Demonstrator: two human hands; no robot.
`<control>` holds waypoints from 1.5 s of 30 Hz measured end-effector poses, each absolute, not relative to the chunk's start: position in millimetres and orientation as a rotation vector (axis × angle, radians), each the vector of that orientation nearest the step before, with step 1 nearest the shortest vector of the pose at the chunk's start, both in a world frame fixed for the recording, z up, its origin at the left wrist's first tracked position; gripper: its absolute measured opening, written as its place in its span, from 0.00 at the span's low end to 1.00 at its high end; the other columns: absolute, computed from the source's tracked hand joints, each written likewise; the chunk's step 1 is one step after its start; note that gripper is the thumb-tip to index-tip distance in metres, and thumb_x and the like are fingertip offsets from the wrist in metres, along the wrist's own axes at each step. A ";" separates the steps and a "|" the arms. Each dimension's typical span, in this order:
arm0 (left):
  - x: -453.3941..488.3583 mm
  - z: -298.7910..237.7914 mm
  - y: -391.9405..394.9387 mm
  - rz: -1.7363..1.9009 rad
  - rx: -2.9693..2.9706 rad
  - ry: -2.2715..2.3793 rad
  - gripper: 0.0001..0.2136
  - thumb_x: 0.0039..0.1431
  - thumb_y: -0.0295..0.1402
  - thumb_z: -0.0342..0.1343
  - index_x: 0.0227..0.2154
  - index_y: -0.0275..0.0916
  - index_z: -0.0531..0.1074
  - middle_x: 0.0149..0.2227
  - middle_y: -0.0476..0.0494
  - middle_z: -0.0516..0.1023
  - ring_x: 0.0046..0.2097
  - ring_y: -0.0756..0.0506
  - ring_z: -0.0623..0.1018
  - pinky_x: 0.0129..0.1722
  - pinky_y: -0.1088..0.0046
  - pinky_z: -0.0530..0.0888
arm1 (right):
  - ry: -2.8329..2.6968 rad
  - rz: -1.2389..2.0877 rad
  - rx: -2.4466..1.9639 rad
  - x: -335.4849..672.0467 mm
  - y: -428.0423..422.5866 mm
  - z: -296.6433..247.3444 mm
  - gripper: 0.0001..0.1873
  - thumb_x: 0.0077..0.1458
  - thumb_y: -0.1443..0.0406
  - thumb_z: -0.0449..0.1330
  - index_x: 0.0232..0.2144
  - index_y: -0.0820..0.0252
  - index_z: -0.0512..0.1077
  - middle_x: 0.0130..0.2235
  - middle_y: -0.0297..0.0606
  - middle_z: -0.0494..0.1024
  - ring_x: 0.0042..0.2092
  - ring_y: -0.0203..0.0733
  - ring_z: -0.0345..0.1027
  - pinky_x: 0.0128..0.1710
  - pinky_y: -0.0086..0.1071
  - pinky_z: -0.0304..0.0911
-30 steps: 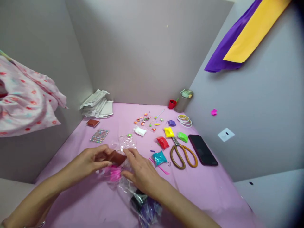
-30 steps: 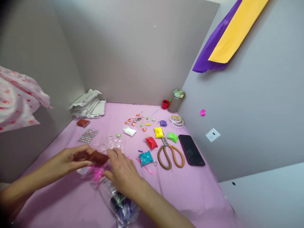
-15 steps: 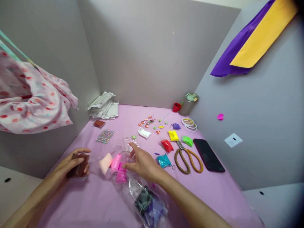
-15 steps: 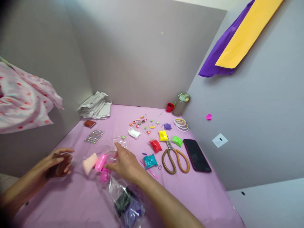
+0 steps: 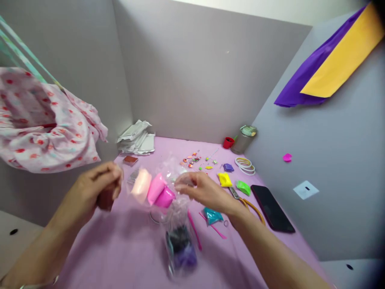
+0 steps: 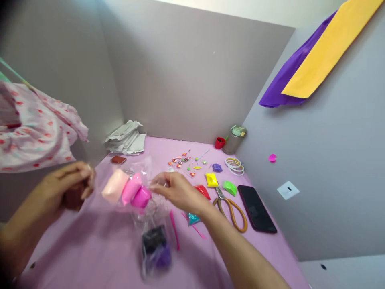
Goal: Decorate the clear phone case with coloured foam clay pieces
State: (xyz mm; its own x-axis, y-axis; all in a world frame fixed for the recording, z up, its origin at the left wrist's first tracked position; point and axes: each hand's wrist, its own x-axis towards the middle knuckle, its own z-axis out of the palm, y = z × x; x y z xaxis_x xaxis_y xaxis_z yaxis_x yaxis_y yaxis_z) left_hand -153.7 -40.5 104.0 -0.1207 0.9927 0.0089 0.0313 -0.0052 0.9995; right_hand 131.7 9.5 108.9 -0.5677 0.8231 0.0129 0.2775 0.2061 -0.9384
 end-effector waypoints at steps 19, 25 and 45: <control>-100.9 18.5 47.4 1.420 0.702 1.142 0.11 0.57 0.40 0.59 0.38 0.39 0.73 0.29 0.50 0.74 0.24 0.51 0.72 0.23 0.77 0.70 | -1.270 1.266 -1.028 70.0 261.7 131.0 0.13 0.69 0.59 0.55 0.45 0.63 0.73 0.32 0.34 0.77 0.30 0.32 0.72 0.36 0.31 0.73; -122.9 11.4 68.2 1.062 1.206 1.437 0.13 0.54 0.40 0.54 0.40 0.40 0.72 0.20 0.54 0.71 0.20 0.46 0.71 0.20 0.73 0.64 | -1.451 1.209 -1.407 65.1 298.0 86.0 0.17 0.66 0.60 0.60 0.53 0.62 0.70 0.50 0.43 0.75 0.45 0.44 0.74 0.43 0.41 0.74; -152.8 23.7 86.4 0.806 1.612 1.678 0.14 0.51 0.43 0.63 0.38 0.43 0.71 0.26 0.52 0.76 0.29 0.41 0.76 0.28 0.70 0.65 | -2.595 0.716 -1.072 -24.6 204.7 10.2 0.13 0.59 0.66 0.64 0.46 0.63 0.73 0.52 0.44 0.75 0.58 0.52 0.65 0.57 0.50 0.62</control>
